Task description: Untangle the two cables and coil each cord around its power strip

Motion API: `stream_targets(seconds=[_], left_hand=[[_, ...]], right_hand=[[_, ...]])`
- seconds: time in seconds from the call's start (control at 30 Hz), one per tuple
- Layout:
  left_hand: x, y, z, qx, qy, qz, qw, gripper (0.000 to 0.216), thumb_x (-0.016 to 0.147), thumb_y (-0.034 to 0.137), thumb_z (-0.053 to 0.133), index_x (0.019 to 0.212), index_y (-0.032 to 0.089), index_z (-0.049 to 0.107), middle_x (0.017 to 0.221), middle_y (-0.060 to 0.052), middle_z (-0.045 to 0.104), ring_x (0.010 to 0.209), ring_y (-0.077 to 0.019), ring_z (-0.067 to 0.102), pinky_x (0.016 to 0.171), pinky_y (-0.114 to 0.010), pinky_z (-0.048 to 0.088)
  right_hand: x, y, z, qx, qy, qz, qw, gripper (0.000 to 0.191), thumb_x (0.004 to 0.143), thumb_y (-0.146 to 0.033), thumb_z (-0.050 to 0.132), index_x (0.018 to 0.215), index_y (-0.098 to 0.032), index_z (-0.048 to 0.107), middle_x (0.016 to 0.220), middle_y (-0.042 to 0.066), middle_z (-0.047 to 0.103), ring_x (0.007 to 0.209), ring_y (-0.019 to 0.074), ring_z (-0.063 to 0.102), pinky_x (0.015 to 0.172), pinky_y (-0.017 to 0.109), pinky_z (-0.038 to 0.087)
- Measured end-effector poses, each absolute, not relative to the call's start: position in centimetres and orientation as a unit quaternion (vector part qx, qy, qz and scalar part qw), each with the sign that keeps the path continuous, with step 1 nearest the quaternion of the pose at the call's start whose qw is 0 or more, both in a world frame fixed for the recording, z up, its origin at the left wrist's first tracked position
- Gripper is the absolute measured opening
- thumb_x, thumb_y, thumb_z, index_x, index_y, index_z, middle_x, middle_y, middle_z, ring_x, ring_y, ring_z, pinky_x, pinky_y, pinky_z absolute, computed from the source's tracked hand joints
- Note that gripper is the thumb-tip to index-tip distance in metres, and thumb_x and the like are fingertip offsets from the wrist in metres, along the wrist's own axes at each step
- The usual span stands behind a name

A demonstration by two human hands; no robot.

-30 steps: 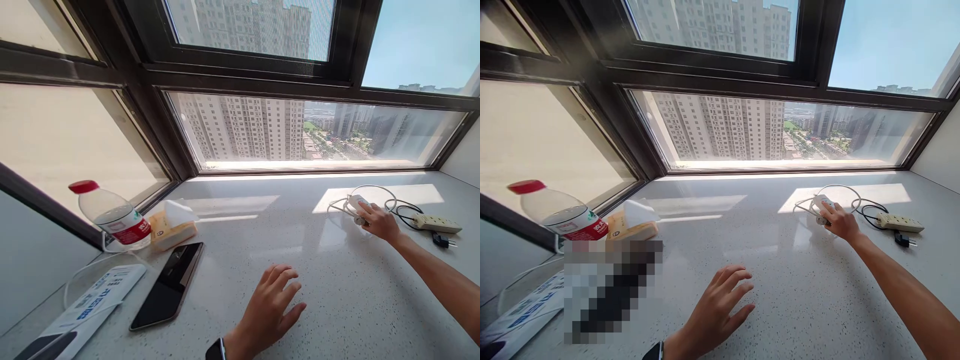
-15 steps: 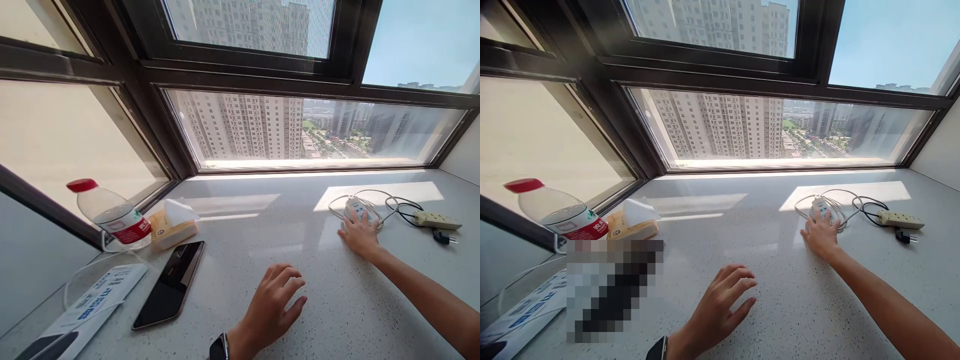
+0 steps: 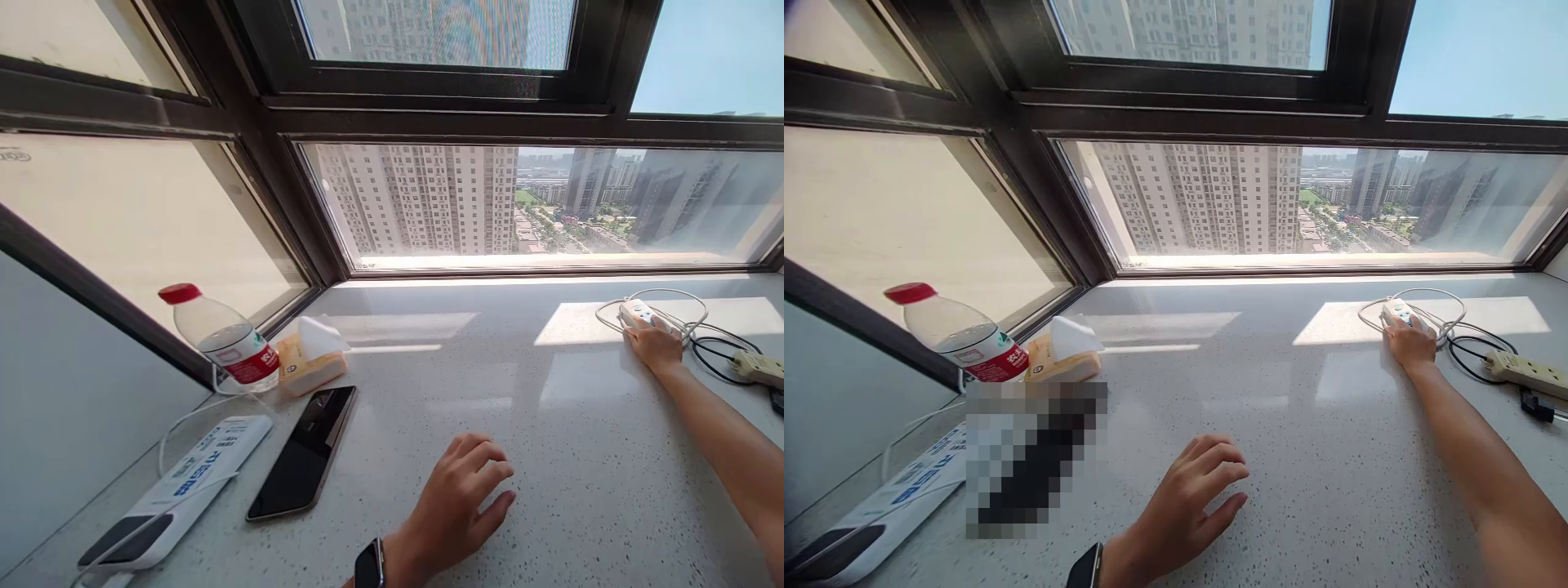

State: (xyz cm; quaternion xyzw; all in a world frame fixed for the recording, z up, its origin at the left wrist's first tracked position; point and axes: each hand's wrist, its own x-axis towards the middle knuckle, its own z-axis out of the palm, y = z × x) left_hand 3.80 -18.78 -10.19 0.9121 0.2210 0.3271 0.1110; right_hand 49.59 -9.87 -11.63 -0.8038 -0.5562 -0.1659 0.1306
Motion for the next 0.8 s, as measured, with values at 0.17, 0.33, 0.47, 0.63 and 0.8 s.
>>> stream_targets(seconds=[0.17, 0.33, 0.47, 0.63, 0.8], left_hand=[[3.6, -18.4, -10.5, 0.911, 0.232, 0.320, 0.114, 0.007, 0.084, 0.017, 0.059, 0.090, 0.019, 0.060, 0.087, -0.004, 0.067, 0.087, -0.0184, 0.059, 0.077, -0.033, 0.049], [3.7, -18.4, -10.5, 0.912, 0.229, 0.319, 0.119, 0.007, 0.086, 0.019, 0.056, 0.089, 0.019, 0.062, 0.084, -0.005, 0.067, 0.084, -0.0179, 0.060, 0.076, -0.032, 0.050], [3.8, -18.4, -10.2, 0.910, 0.222, 0.327, 0.122, 0.006, 0.086, 0.019, 0.056, 0.089, 0.019, 0.062, 0.084, -0.005, 0.067, 0.084, -0.0178, 0.059, 0.075, -0.032, 0.049], [4.1, -18.3, -10.5, 0.911, 0.225, 0.323, 0.124, 0.009, 0.087, 0.019, 0.054, 0.081, 0.018, 0.061, 0.074, -0.003, 0.065, 0.072, -0.0150, 0.056, 0.067, -0.027, 0.044], [4.3, -17.5, -11.8, 0.918, 0.272, 0.247, 0.153, 0.031, 0.087, 0.023, 0.051, 0.057, 0.016, 0.051, 0.052, 0.002, 0.050, 0.051, -0.0090, 0.041, 0.051, -0.021, 0.026]], right_hand=[[52.7, -9.3, -11.0, -0.833, -0.498, -0.152, 0.185, 0.035, 0.088, -0.036, 0.046, 0.076, -0.020, 0.075, 0.115, 0.021, 0.066, 0.112, 0.0416, 0.051, 0.086, 0.065, 0.032], [55.2, -12.8, -10.2, -0.808, -0.473, -0.199, 0.288, 0.051, 0.087, -0.060, 0.042, 0.095, -0.021, 0.073, 0.119, 0.022, 0.064, 0.114, 0.0413, 0.053, 0.088, 0.060, 0.034], [59.4, -19.0, -9.1, -0.825, -0.399, -0.241, 0.320, 0.058, 0.081, -0.070, 0.039, 0.102, -0.027, 0.071, 0.117, 0.026, 0.062, 0.118, 0.0487, 0.049, 0.084, 0.066, 0.032], [59.8, -25.4, -9.4, -0.878, -0.284, -0.166, 0.347, 0.046, 0.074, -0.064, 0.046, 0.087, -0.028, 0.070, 0.097, 0.026, 0.065, 0.107, 0.0484, 0.056, 0.073, 0.060, 0.040], [53.3, -26.7, -12.5, -0.873, -0.306, 0.008, 0.380, 0.045, 0.070, -0.059, 0.055, 0.039, -0.029, 0.044, 0.049, 0.011, 0.053, 0.048, 0.0251, 0.054, 0.051, 0.042, 0.041]])
